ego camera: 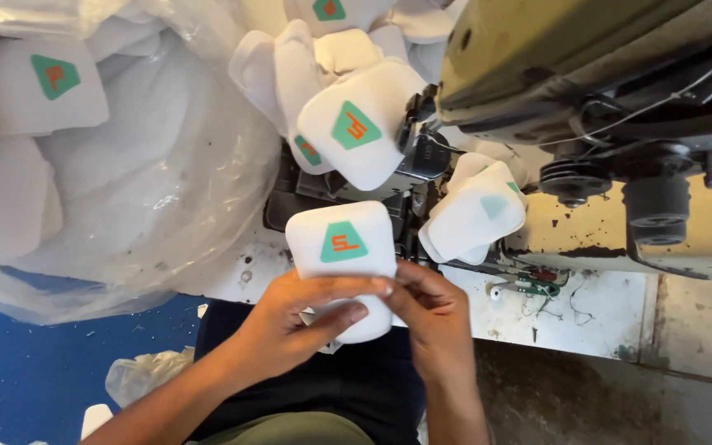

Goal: Processing or stitching white shoe tongue components using an industrial sewing machine.

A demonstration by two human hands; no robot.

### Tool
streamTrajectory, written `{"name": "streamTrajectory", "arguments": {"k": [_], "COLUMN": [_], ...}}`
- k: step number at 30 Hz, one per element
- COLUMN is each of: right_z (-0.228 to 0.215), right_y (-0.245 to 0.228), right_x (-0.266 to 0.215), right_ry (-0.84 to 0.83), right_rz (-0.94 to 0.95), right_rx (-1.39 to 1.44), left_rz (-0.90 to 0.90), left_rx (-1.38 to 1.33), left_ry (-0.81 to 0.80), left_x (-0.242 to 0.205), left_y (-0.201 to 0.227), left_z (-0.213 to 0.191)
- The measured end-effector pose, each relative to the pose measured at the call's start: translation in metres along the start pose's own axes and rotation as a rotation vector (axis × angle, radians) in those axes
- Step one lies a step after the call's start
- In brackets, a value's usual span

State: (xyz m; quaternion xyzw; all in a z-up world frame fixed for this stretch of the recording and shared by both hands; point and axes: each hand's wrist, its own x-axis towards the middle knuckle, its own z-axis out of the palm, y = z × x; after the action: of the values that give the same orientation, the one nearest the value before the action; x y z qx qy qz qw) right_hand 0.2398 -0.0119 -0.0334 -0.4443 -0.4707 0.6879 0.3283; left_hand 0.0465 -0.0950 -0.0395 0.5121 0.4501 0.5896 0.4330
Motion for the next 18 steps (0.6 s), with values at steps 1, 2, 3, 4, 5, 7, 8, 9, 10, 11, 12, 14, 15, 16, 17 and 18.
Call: {"name": "streamTrajectory", "arguments": {"k": [1,2,3,4,5,7,8,9,10,11,12,14,15,16,17,18], "right_z": [-0.004,-0.002,0.000,0.002,0.005,0.011,0.014,0.017,0.021,0.019,0.018,-0.011,-0.037,-0.064,-0.118,-0.172], "right_y": [-0.004,-0.016,-0.027,-0.039,-0.046,-0.060,-0.061,-0.062,-0.062,-0.064,-0.067,-0.064,-0.057,-0.050,-0.055,-0.057], "right_x": [0.001,0.004,0.008,0.012,0.020,0.036,0.045,0.054,0.062,0.064,0.066,0.066,0.064,0.060,0.068,0.065], "right_ry": [0.005,0.008,0.060,0.108,0.109,0.128,0.126,0.147,0.168,0.166,0.201,0.240,0.458,0.663,0.669,0.918], "right_rz": [-0.034,-0.033,-0.054,-0.074,-0.071,-0.071,-0.068,-0.138,-0.207,-0.204,-0.276,-0.351,-0.711,-1.072,-1.071,-1.196], "right_rx": [-0.033,-0.030,-0.092,-0.155,-0.154,-0.293,-0.290,-0.258,-0.224,-0.221,-0.281,-0.338,-0.587,-0.843,-0.845,-0.935], "left_rz": [0.120,0.117,0.118,0.118,0.115,0.098,0.096,-0.032,-0.160,-0.163,-0.164,-0.161,-0.136,-0.115,-0.114,-0.149], "left_rx": [-0.005,-0.005,0.056,0.117,0.117,0.352,0.356,0.259,0.160,0.164,0.091,0.022,0.016,0.006,0.005,0.015], "left_ry": [-0.085,-0.089,-0.049,-0.008,-0.009,0.223,0.223,0.255,0.284,0.285,0.279,0.269,0.215,0.159,0.153,0.099], "left_x": [0.006,0.012,0.018,0.024,0.030,0.039,0.049,0.058,0.067,0.073,0.079,0.088,0.091,0.092,0.096,0.099], "left_y": [0.001,0.007,0.013,0.019,0.022,0.028,0.032,0.036,0.040,0.041,0.041,0.041,0.040,0.038,0.038,0.038], "left_z": [0.002,0.011,0.019,0.027,0.033,0.046,0.043,0.041,0.038,0.033,0.028,0.016,0.009,0.002,-0.005,-0.011]}}
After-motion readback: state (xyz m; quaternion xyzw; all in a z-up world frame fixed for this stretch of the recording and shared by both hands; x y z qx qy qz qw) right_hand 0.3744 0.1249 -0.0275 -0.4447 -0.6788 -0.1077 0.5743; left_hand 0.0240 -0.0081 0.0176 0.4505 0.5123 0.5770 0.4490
